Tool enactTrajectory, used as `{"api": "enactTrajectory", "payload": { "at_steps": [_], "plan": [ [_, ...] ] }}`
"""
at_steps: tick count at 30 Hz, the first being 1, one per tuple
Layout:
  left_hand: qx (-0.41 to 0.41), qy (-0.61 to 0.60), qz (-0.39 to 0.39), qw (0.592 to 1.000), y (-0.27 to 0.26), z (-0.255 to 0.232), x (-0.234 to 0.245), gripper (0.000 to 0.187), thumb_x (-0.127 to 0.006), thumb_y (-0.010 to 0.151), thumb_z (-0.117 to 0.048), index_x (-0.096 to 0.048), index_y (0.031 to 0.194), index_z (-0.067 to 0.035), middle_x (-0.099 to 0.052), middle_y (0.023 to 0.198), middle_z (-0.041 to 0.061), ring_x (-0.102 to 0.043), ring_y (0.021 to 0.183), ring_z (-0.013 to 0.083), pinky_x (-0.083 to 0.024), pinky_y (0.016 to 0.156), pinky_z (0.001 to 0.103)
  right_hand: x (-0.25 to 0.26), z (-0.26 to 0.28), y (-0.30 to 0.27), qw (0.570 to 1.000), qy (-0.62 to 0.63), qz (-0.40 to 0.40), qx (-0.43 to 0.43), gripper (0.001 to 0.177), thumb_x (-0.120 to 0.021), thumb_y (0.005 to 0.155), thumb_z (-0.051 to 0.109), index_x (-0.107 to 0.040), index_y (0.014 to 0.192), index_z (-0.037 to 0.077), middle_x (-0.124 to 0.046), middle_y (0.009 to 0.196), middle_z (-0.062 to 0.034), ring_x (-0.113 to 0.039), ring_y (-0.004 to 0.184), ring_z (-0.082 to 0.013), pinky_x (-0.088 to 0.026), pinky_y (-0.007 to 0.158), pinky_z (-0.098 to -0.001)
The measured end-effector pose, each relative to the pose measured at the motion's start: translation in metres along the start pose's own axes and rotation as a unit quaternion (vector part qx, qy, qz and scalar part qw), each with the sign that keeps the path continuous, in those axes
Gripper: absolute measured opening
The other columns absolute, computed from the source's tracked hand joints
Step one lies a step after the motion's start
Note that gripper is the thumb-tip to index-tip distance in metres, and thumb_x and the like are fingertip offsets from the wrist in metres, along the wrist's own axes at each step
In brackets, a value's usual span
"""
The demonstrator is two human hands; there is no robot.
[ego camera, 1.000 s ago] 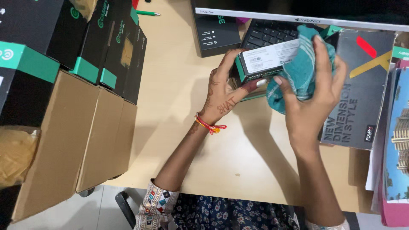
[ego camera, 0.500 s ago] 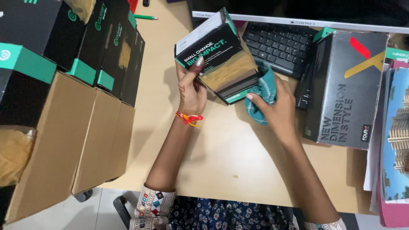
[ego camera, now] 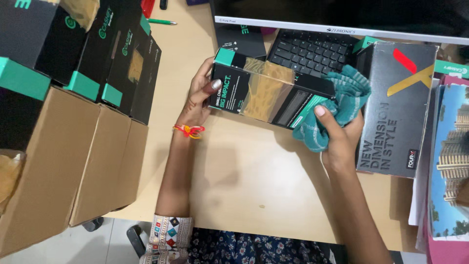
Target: The person wipes several retail boxes with a cloth while organizing them on a desk.
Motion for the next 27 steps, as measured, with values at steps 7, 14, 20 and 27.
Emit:
{"api": "enactTrajectory", "payload": {
  "at_steps": [7,14,20,27],
  "plan": [
    [0.045,-0.002,-0.054,0.998,-0.001,0.038,0.015,0.05,-0.069,0.093,-0.024,-0.056,0.135,0.001,-0.067,0.112,0.005,-0.067,0.096,0.0091,-0.057,0.086,0.025,-0.002,-0.003,0.016,0.996,-0.084,-0.022,-0.015,0.043,-0.075,0.093,0.009,-0.061,0.133,-0.001,-0.069,0.117,-0.0066,-0.066,0.104,-0.0142,-0.055,0.096,-0.0299],
    [-0.039,-0.064,-0.167,0.983,0.003,0.064,0.043,0.027,-0.065,0.097,-0.021,-0.067,0.112,0.001,-0.07,0.098,0.006,-0.069,0.086,0.0133,-0.056,0.078,0.027,-0.009,-0.024,0.021,0.989,-0.119,0.002,-0.091,0.039,-0.075,0.09,0.016,-0.061,0.122,0.0,-0.068,0.103,-0.0046,-0.067,0.087,-0.0124,-0.058,0.077,-0.0288],
    [-0.05,-0.234,-0.251,0.938,0.006,0.071,0.065,0.034,-0.062,0.097,-0.03,-0.067,0.121,-0.006,-0.073,0.106,0.006,-0.07,0.095,0.0186,-0.057,0.087,0.035,-0.002,-0.051,0.001,0.982,-0.134,0.056,-0.119,0.039,-0.077,0.089,0.016,-0.061,0.121,-0.002,-0.065,0.101,-0.0064,-0.063,0.088,-0.0134,-0.053,0.078,-0.0308],
    [-0.044,-0.298,-0.289,0.909,0.0,0.058,0.072,0.039,-0.061,0.093,-0.038,-0.068,0.119,-0.01,-0.075,0.111,0.005,-0.073,0.102,0.0221,-0.058,0.095,0.041,-0.025,0.003,-0.014,0.844,-0.483,0.072,0.219,0.051,-0.064,0.092,0.005,-0.053,0.142,0.0,-0.042,0.151,-0.0279,-0.046,0.137,-0.0357,-0.04,0.114,-0.0459]
  ]
}}
Point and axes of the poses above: each hand's wrist, its own y-axis towards the middle knuckle, its own x-axis out of the back of the hand, z = x × y, the point moved 5 cm from there along y, towards the middle knuckle
